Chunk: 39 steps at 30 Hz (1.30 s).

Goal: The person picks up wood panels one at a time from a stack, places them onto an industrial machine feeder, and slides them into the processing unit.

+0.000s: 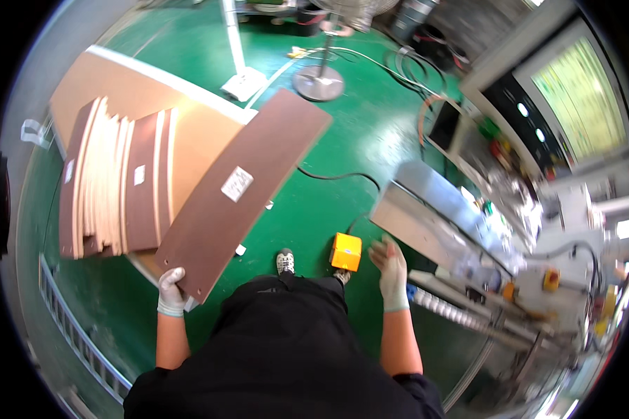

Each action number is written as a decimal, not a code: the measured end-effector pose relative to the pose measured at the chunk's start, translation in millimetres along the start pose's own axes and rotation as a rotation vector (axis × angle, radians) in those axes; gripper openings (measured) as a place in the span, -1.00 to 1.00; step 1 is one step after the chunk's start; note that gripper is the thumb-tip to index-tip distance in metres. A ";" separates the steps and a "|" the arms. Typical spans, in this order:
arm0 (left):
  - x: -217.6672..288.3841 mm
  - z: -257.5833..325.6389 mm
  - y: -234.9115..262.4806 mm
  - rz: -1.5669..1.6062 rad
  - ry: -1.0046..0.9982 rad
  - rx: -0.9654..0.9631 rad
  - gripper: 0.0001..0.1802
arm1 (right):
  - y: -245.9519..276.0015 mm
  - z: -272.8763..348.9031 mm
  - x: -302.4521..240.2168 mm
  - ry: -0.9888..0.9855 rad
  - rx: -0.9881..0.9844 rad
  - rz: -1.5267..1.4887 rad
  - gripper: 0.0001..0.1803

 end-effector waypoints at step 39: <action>-212.6 -199.0 -401.5 -2.250 -1.129 -0.615 -0.04 | 220.6 48.4 -13.1 0.019 0.519 -0.340 -0.12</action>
Point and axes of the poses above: each hand's wrist, its own z-axis away from the middle knuckle, its own y-axis out of the back of the hand, x = y × z, the point moved 1 cm from there along -z, towards the middle knuckle, and after that the axes turned 11 degrees about y, right-handed, at the moved point
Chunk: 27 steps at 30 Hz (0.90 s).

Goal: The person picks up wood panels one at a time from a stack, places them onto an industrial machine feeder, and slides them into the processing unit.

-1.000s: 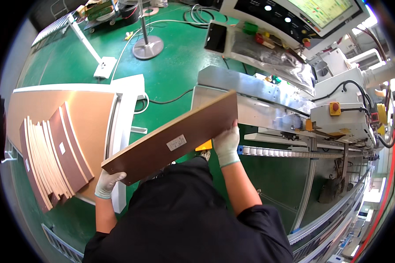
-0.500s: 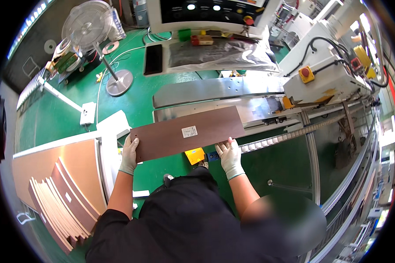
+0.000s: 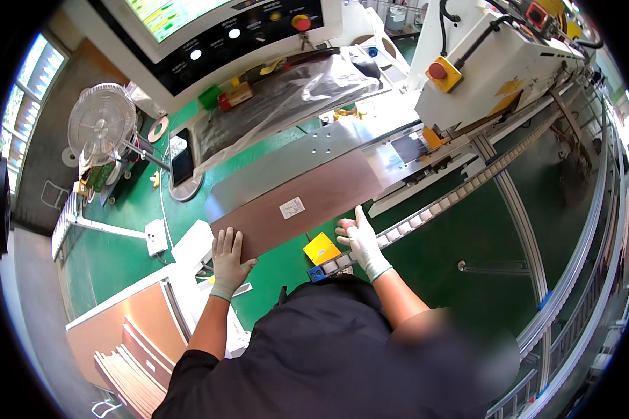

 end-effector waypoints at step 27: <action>157.8 -67.2 -25.5 0.020 -0.017 0.015 -0.04 | 104.4 -57.6 -59.2 -0.032 -0.080 0.483 0.27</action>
Point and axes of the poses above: each hand's wrist, its own z-axis away from the middle knuckle, its own y-axis out of the back of the hand, x = y × z, the point moved 1 cm from there along -z, towards the middle knuckle, and after that the axes turned 11 degrees about y, right-handed, at the moved point
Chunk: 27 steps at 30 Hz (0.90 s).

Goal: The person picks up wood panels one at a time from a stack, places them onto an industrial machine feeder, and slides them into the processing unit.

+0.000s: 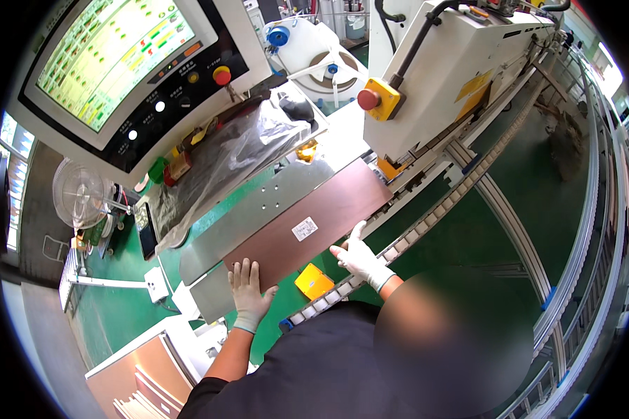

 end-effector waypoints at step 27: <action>7.3 -64.5 -21.2 0.219 -0.150 0.029 -0.17 | 5.3 -13.9 22.8 0.106 0.223 0.261 0.20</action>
Point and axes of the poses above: each hand's wrist, its own z-axis away from the middle knuckle, its own y-axis out of the back of the hand, x = y × z, the point moved 1 cm from there along -z, towards the middle knuckle, and after that the axes turned 11 degrees about y, right-handed, at the moved point
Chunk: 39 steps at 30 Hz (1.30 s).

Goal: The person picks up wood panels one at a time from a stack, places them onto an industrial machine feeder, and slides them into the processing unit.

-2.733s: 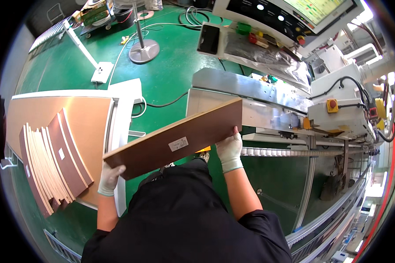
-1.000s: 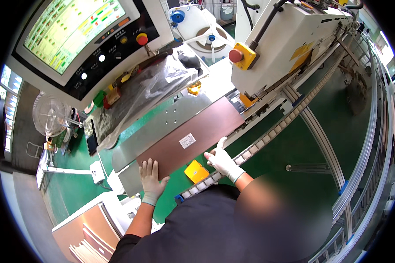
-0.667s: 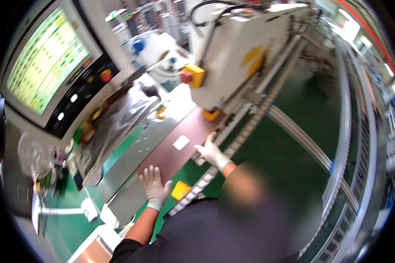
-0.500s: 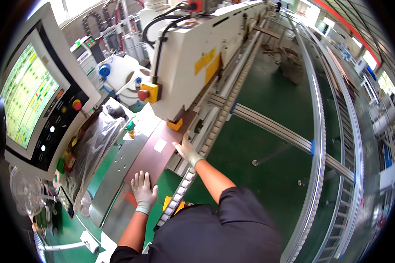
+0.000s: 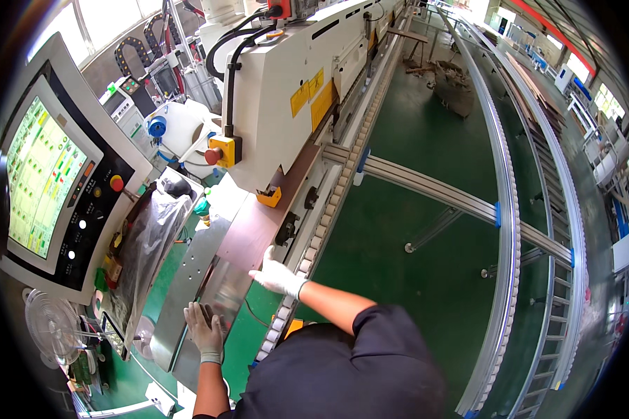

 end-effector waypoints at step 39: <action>-337.5 628.8 140.5 -0.218 1.723 0.526 -0.33 | -202.7 121.5 -101.0 0.454 -0.285 0.687 -0.16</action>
Point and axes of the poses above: each hand's wrist, its own z-axis away from the middle knuckle, its own y-axis out of the back of the hand, x = y × z, the point moved 1 cm from there along -z, towards the middle knuckle, and after that the axes turned 11 degrees about y, right-handed, at the moved point
